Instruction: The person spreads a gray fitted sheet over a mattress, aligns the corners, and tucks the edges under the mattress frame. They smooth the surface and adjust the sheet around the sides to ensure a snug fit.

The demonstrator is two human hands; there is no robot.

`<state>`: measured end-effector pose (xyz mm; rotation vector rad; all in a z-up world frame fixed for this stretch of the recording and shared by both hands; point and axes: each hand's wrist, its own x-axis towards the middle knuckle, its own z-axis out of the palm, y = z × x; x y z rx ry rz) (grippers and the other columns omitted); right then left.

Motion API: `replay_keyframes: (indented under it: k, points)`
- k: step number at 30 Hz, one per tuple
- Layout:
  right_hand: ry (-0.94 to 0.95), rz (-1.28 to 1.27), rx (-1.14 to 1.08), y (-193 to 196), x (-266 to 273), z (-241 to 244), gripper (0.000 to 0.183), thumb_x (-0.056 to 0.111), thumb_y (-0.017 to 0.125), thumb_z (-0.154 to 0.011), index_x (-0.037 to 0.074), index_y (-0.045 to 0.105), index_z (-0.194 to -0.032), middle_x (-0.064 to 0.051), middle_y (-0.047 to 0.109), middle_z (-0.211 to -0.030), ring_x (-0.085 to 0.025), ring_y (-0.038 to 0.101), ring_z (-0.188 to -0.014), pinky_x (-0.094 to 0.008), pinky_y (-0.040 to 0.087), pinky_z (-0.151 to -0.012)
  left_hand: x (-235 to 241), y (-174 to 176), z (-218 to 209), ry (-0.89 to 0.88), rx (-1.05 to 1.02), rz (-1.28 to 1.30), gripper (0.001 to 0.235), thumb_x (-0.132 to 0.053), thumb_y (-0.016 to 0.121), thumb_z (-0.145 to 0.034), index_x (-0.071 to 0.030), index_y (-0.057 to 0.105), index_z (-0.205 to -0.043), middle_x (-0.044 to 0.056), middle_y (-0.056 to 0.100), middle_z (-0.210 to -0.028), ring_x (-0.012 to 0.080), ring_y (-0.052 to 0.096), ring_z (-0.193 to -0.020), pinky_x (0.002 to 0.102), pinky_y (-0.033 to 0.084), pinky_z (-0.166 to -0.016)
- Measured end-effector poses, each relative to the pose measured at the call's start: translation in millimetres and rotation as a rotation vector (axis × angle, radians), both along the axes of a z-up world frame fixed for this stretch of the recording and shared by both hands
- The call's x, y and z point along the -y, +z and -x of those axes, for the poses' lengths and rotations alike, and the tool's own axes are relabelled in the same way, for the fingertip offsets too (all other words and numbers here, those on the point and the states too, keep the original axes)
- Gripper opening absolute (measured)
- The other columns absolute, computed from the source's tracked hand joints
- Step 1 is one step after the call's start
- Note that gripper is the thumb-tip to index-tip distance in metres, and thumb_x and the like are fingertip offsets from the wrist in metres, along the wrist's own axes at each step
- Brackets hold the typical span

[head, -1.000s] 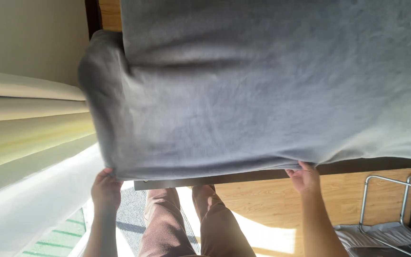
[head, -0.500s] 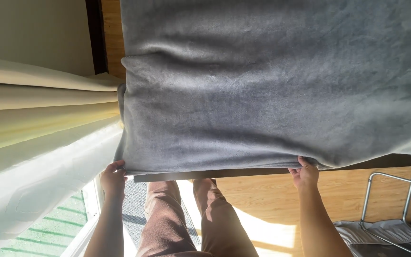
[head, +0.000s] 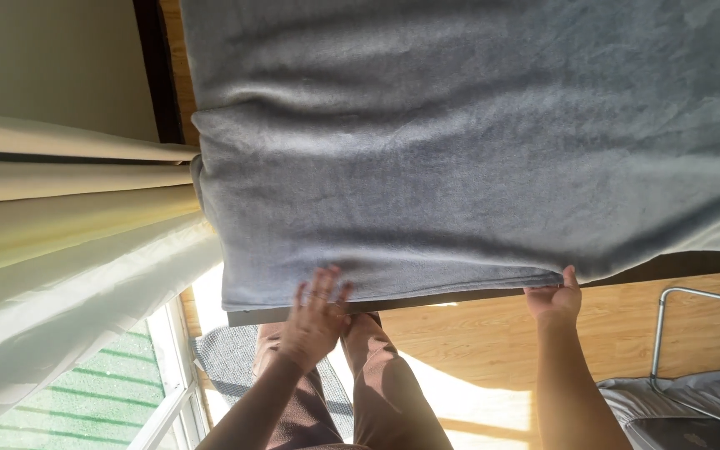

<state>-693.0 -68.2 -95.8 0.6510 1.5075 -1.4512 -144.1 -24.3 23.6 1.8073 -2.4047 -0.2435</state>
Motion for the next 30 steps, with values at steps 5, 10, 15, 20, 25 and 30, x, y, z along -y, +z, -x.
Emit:
replay_keyframes:
  k: [5,10,15,20,25,30]
  points:
    - [0.011,-0.025,-0.020,-47,-28,87,0.024,0.028,0.077,-0.097,0.012,0.071,-0.114,-0.009,0.079,-0.120,-0.029,0.076,-0.112,-0.052,0.058,-0.103,-24,-23,58,-0.326,0.017,-0.392,0.083,-0.035,0.067,-0.087,-0.015,0.031,-0.159,0.013,0.038,-0.158,0.0334,0.037,-0.143,0.057,0.028,-0.114]
    - [0.053,-0.060,-0.088,-12,-12,70,0.017,0.021,0.072,-0.098,0.012,0.069,-0.112,-0.005,0.075,-0.107,-0.027,0.074,-0.104,-0.051,0.057,-0.101,-33,-49,73,-0.191,0.049,-0.475,0.098,-0.033,0.072,-0.083,-0.015,0.020,-0.164,0.010,0.024,-0.167,0.0343,0.031,-0.146,0.062,0.026,-0.116]
    - [0.034,-0.334,-0.205,97,48,-24,0.009,0.008,0.068,-0.097,0.013,0.068,-0.104,0.005,0.056,-0.081,-0.009,0.056,-0.078,-0.041,0.050,-0.116,-44,-62,65,-0.186,0.227,-0.077,0.100,-0.055,0.045,-0.083,-0.015,0.009,-0.168,0.003,0.013,-0.173,0.0289,0.014,-0.156,0.055,0.005,-0.130]
    - [0.017,-0.205,-0.150,98,49,-30,0.005,0.010,0.064,-0.099,0.014,0.067,-0.099,0.001,0.071,-0.094,-0.016,0.073,-0.097,-0.037,0.058,-0.103,-41,-56,65,-0.203,0.236,-0.084,0.104,-0.051,0.043,-0.080,-0.013,0.003,-0.168,0.007,0.006,-0.174,0.0312,0.012,-0.155,0.056,0.006,-0.128]
    - [-0.038,-0.166,-0.136,104,52,-31,0.011,0.013,0.061,-0.100,0.018,0.070,-0.105,0.005,0.072,-0.099,-0.014,0.067,-0.096,-0.034,0.057,-0.100,-46,-61,62,-0.205,0.234,-0.073,0.101,-0.041,0.043,-0.077,-0.015,0.006,-0.168,0.006,0.007,-0.174,0.0317,0.015,-0.154,0.057,0.007,-0.128]
    - [-0.164,-0.242,-0.160,124,59,-34,0.034,0.007,0.058,-0.099,0.013,0.067,-0.131,-0.003,0.074,-0.127,-0.023,0.070,-0.125,-0.047,0.053,-0.115,-35,-52,61,-0.241,0.220,-0.036,0.091,-0.037,0.035,-0.086,-0.013,0.005,-0.168,0.007,0.008,-0.174,0.0338,0.013,-0.155,0.060,0.008,-0.127]
